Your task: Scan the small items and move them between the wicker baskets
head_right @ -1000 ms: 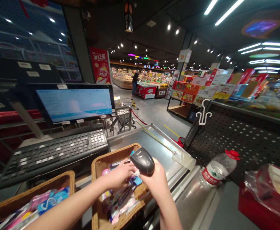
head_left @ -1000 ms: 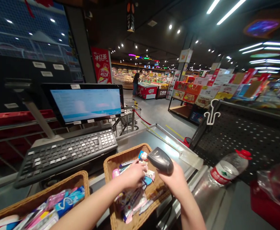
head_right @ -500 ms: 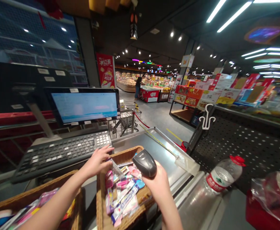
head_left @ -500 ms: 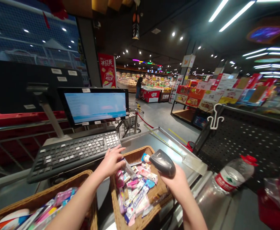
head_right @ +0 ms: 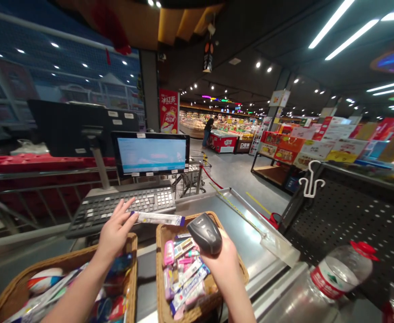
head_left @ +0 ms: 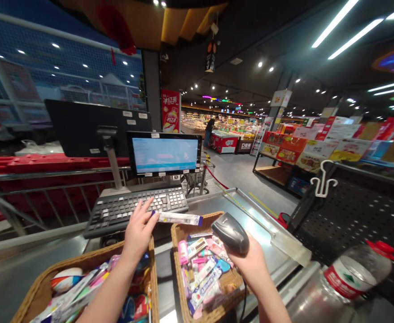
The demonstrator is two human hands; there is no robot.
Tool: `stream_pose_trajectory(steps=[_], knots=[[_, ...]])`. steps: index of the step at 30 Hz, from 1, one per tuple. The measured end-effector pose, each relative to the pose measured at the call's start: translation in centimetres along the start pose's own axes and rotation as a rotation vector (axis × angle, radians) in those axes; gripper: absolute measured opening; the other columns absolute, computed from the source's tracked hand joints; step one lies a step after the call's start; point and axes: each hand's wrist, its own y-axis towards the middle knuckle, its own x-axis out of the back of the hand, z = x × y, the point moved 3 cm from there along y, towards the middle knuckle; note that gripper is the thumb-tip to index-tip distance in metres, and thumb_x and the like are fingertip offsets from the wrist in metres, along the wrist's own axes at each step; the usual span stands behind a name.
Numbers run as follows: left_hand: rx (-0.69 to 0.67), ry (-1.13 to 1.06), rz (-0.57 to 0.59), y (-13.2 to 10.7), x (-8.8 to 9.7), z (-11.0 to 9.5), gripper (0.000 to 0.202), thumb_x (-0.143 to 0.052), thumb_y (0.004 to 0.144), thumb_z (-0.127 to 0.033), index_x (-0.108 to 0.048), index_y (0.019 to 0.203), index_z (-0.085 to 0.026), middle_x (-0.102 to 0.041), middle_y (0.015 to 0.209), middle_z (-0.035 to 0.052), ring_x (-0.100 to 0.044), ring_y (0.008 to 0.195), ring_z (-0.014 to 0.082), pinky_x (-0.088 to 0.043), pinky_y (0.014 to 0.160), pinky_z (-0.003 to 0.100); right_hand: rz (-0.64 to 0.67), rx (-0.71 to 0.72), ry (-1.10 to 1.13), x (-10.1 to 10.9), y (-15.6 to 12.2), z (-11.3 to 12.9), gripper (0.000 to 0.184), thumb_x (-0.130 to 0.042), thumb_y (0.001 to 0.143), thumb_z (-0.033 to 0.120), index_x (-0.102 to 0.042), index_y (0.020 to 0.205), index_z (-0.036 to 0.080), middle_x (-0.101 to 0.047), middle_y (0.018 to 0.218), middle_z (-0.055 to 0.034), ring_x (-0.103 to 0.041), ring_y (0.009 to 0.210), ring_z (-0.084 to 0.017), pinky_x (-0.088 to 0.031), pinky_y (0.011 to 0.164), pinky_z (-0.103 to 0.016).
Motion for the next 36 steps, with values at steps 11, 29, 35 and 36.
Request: stream_pose_trajectory(steps=[11,29,35,36], knots=[[0.098,0.101,-0.184,-2.1,6.5,1.2,0.041,-0.04,0.093,-0.048,-0.06,0.068,-0.022,-0.047,0.149,0.006,-0.022,0.148,0.0311,-0.019,0.116,0.063,0.171,0.193,0.004,-4.7,-0.9,4.9,0.042,-0.057,0.065,0.012,-0.068,0.105,0.017,-0.071,0.104,-0.0096,-0.065,0.102,-0.028,-0.051,0.091,-0.039],[0.175,0.194,-0.343,-5.1,13.7,5.2,0.04,-0.042,0.092,-0.048,-0.063,0.071,-0.022,-0.055,0.142,0.0083,-0.028,0.145,0.0323,-0.019,0.11,0.071,0.389,0.328,0.073,-10.1,-2.8,9.2,0.056,-0.052,0.058,0.005,-0.065,0.111,0.02,-0.07,0.109,-0.0064,-0.062,0.105,-0.026,-0.047,0.094,-0.038],[0.184,0.171,-0.349,-5.3,14.2,5.7,0.04,-0.042,0.091,-0.049,-0.063,0.07,-0.022,-0.056,0.14,0.0088,-0.031,0.144,0.0318,-0.019,0.111,0.07,0.4,0.311,0.068,-10.3,-3.2,9.7,0.053,-0.053,0.06,0.007,-0.065,0.11,0.019,-0.07,0.11,-0.0068,-0.062,0.105,-0.026,-0.047,0.094,-0.039],[0.185,0.168,-0.349,-5.4,14.3,5.7,0.04,-0.042,0.091,-0.049,-0.063,0.07,-0.022,-0.056,0.14,0.0088,-0.031,0.144,0.0317,-0.019,0.111,0.069,0.405,0.306,0.063,-10.4,-3.2,9.8,0.052,-0.053,0.06,0.007,-0.065,0.109,0.02,-0.07,0.109,-0.0067,-0.062,0.105,-0.026,-0.047,0.094,-0.04]])
